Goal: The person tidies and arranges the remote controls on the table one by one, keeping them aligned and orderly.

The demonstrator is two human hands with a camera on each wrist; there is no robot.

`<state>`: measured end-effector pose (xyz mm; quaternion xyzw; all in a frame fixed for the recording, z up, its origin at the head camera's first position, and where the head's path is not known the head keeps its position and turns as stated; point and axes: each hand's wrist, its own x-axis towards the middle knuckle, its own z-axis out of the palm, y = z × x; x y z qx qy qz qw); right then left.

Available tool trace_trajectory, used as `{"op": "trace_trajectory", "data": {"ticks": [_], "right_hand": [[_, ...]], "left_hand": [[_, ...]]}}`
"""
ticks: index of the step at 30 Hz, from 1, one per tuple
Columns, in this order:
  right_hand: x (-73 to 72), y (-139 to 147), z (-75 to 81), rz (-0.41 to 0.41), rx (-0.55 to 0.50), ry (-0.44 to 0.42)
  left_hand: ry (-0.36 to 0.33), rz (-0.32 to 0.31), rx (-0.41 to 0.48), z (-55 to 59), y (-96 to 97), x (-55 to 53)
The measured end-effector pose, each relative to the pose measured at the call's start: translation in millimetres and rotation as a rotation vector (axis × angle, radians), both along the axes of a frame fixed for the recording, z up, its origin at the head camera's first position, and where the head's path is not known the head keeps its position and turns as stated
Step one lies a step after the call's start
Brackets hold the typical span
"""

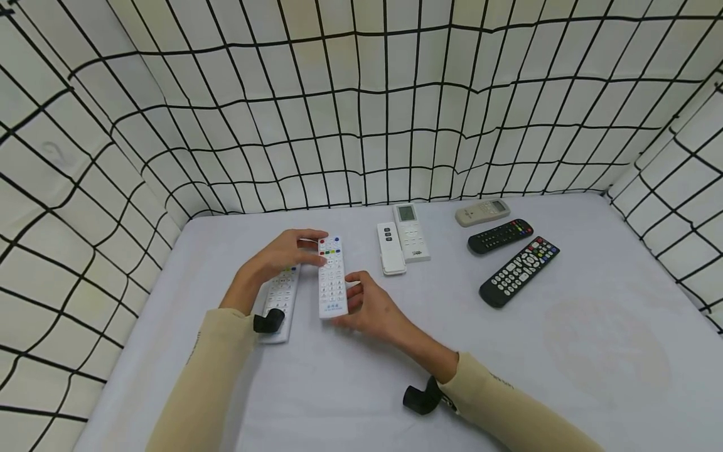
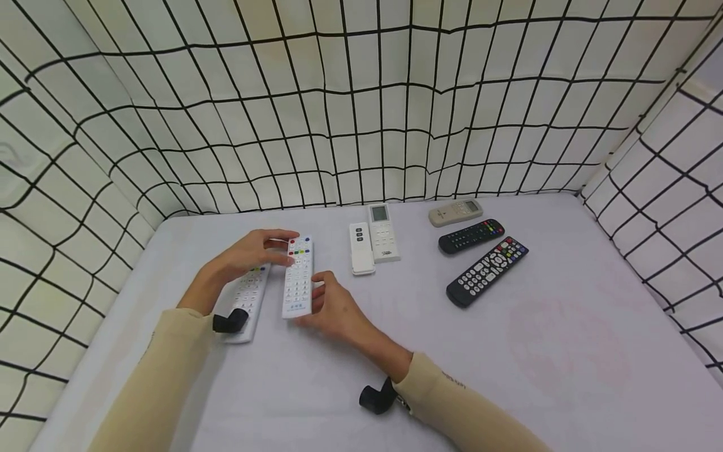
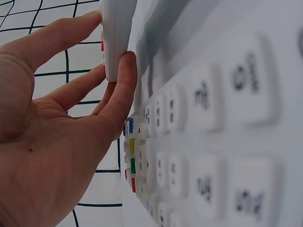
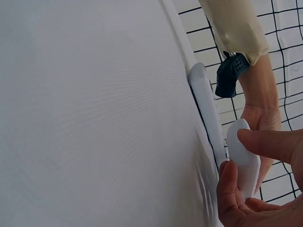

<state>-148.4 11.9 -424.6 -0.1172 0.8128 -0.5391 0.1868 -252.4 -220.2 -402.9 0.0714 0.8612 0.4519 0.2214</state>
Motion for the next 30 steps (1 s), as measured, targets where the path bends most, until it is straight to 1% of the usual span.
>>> {"op": "trace_trajectory", "data": {"ticks": [4, 10, 13, 17, 24, 30], "right_hand": [[3.0, -1.3, -1.1, 0.01, 0.018, 0.012], [7.9, -4.3, -3.8, 0.023, 0.018, 0.02], [10.4, -6.3, -4.5, 0.031, 0.018, 0.019], [12.3, -8.5, -5.2, 0.032, 0.023, 0.005], [16.0, -9.7, -4.1, 0.042, 0.045, -0.009], [17.9, -11.6, -3.3, 0.061, 0.085, 0.009]], "left_hand": [[-0.003, -0.006, -0.024, 0.5, 0.8, 1.1], [-0.008, -0.039, -0.065, 3.9, 3.2, 1.3], [-0.016, -0.046, -0.078, 6.8, 4.4, 2.8], [-0.024, -0.055, -0.1, 7.8, 4.4, 4.1], [-0.012, -0.103, -0.163, 10.3, 6.5, 7.5], [-0.009, -0.105, -0.214, 12.1, 9.5, 9.0]]}}
